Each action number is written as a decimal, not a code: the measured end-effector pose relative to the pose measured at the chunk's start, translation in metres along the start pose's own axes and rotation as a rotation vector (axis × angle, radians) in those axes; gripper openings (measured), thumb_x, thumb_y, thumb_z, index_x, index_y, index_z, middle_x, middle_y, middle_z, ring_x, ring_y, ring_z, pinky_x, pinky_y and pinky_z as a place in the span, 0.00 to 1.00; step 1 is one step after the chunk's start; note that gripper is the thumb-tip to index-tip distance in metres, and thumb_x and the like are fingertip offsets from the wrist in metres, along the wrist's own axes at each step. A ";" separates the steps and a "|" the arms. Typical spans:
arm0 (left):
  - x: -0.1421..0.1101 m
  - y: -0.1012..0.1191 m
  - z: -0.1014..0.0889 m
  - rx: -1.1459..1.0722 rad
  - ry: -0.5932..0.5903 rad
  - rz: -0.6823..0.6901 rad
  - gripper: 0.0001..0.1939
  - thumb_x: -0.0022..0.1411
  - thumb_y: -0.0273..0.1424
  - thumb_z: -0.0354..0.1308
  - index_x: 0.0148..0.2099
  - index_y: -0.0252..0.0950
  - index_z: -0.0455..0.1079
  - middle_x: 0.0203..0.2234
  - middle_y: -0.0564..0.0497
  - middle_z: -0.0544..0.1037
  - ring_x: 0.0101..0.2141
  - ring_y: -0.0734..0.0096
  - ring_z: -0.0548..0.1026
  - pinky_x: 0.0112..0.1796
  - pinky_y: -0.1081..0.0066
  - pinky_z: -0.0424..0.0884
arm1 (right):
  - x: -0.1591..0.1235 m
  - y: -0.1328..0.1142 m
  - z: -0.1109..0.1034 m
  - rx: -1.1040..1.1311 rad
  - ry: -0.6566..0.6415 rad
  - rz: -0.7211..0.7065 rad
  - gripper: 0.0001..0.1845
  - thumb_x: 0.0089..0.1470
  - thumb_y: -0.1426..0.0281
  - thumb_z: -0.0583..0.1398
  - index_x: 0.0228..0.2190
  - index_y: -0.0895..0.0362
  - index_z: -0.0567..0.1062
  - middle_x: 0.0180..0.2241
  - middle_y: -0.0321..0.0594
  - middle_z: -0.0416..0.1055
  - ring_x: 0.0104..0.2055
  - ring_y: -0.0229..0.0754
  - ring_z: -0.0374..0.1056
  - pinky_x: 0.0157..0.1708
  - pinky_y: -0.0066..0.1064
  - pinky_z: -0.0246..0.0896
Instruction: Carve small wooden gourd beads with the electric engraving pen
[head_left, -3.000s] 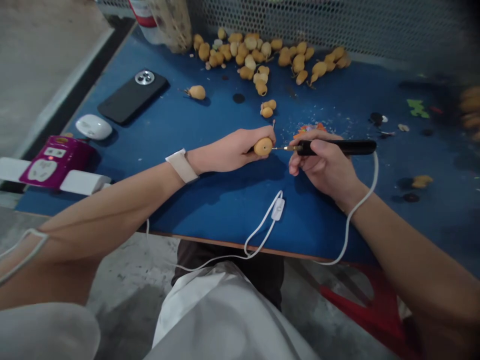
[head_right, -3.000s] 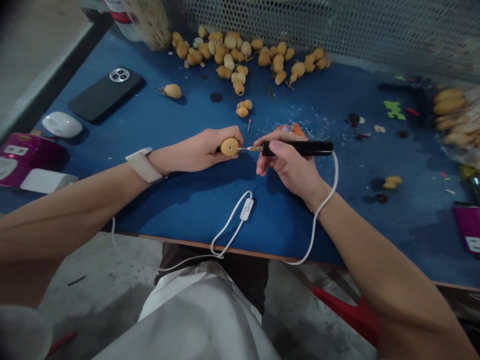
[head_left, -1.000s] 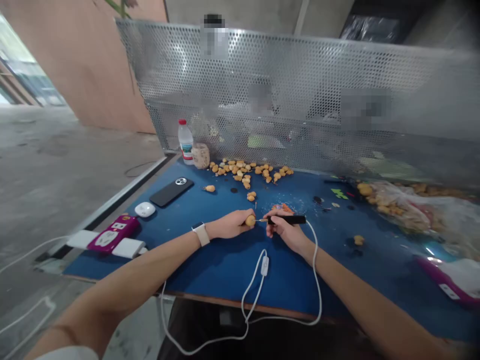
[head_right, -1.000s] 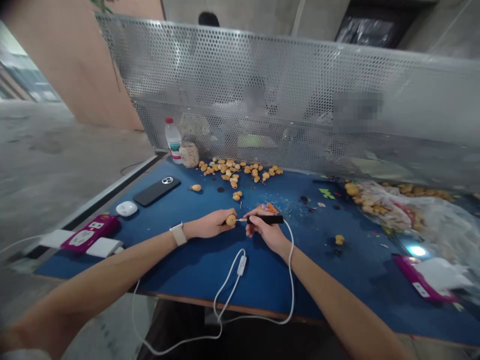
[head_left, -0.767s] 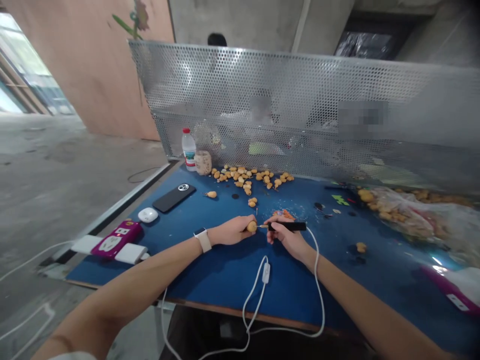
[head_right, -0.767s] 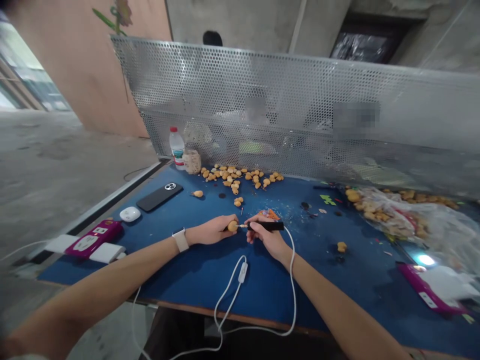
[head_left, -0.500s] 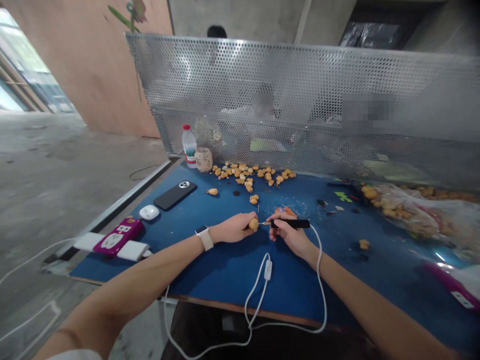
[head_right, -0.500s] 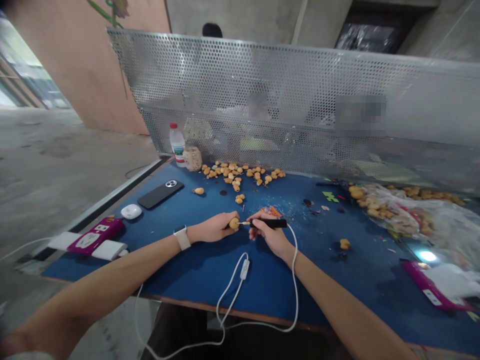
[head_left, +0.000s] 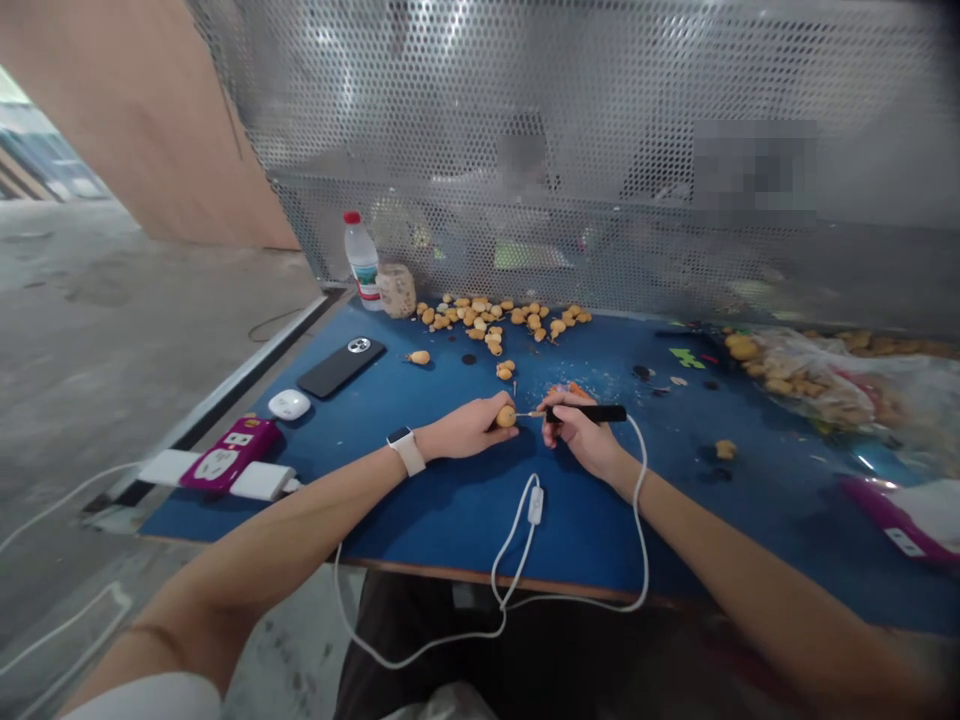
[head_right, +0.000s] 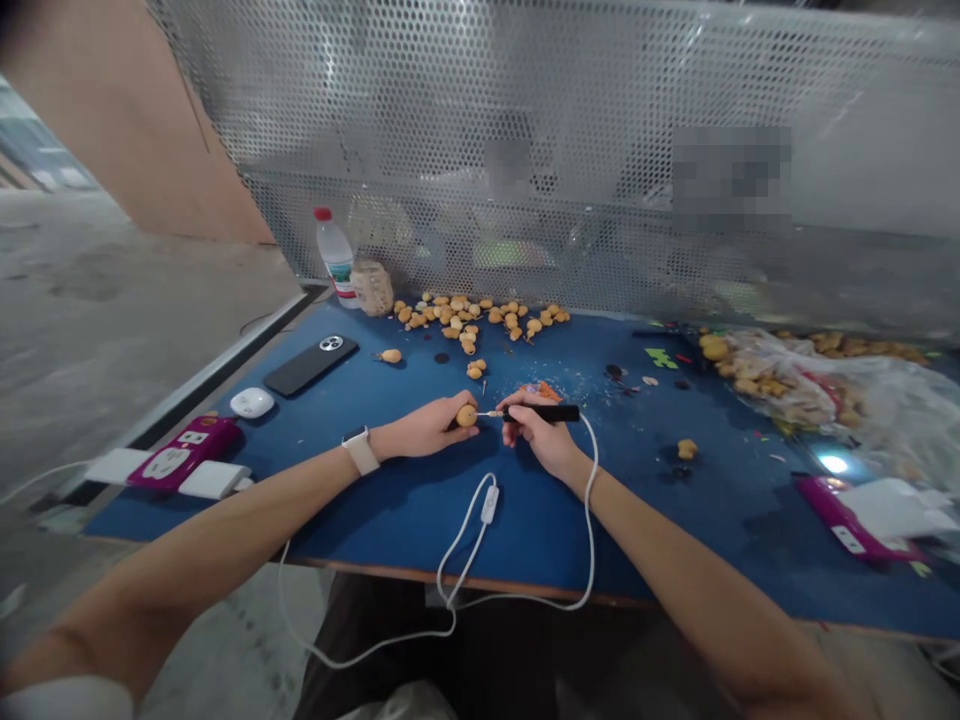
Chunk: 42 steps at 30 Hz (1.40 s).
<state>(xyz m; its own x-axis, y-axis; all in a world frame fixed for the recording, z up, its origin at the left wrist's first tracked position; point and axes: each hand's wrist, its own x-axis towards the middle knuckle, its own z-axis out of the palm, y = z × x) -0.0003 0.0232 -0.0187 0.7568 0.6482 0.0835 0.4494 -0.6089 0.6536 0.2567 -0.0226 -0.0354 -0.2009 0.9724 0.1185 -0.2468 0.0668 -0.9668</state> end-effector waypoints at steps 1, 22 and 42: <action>0.000 0.000 0.000 -0.003 0.001 -0.001 0.13 0.79 0.44 0.59 0.52 0.42 0.61 0.40 0.50 0.78 0.39 0.59 0.76 0.44 0.64 0.67 | 0.000 0.000 -0.001 0.001 0.003 0.002 0.13 0.56 0.56 0.74 0.34 0.53 0.84 0.23 0.34 0.77 0.23 0.40 0.74 0.24 0.32 0.68; 0.001 0.006 0.000 0.080 0.002 0.052 0.10 0.80 0.40 0.61 0.51 0.41 0.65 0.42 0.47 0.81 0.41 0.58 0.79 0.46 0.62 0.71 | -0.004 -0.002 -0.002 -0.120 0.001 -0.005 0.15 0.59 0.55 0.74 0.36 0.53 0.84 0.21 0.33 0.77 0.21 0.40 0.73 0.24 0.32 0.69; -0.004 0.018 -0.004 0.028 0.139 0.087 0.13 0.76 0.44 0.59 0.50 0.42 0.66 0.30 0.56 0.75 0.28 0.68 0.70 0.36 0.68 0.63 | -0.001 -0.015 0.000 0.059 0.009 0.159 0.14 0.55 0.56 0.73 0.36 0.51 0.82 0.21 0.33 0.76 0.22 0.41 0.72 0.24 0.33 0.67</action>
<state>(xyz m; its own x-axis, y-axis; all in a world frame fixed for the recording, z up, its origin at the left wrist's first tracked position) 0.0025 0.0116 -0.0043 0.7214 0.6482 0.2436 0.3994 -0.6769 0.6183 0.2600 -0.0244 -0.0214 -0.2333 0.9717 -0.0371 -0.2681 -0.1010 -0.9581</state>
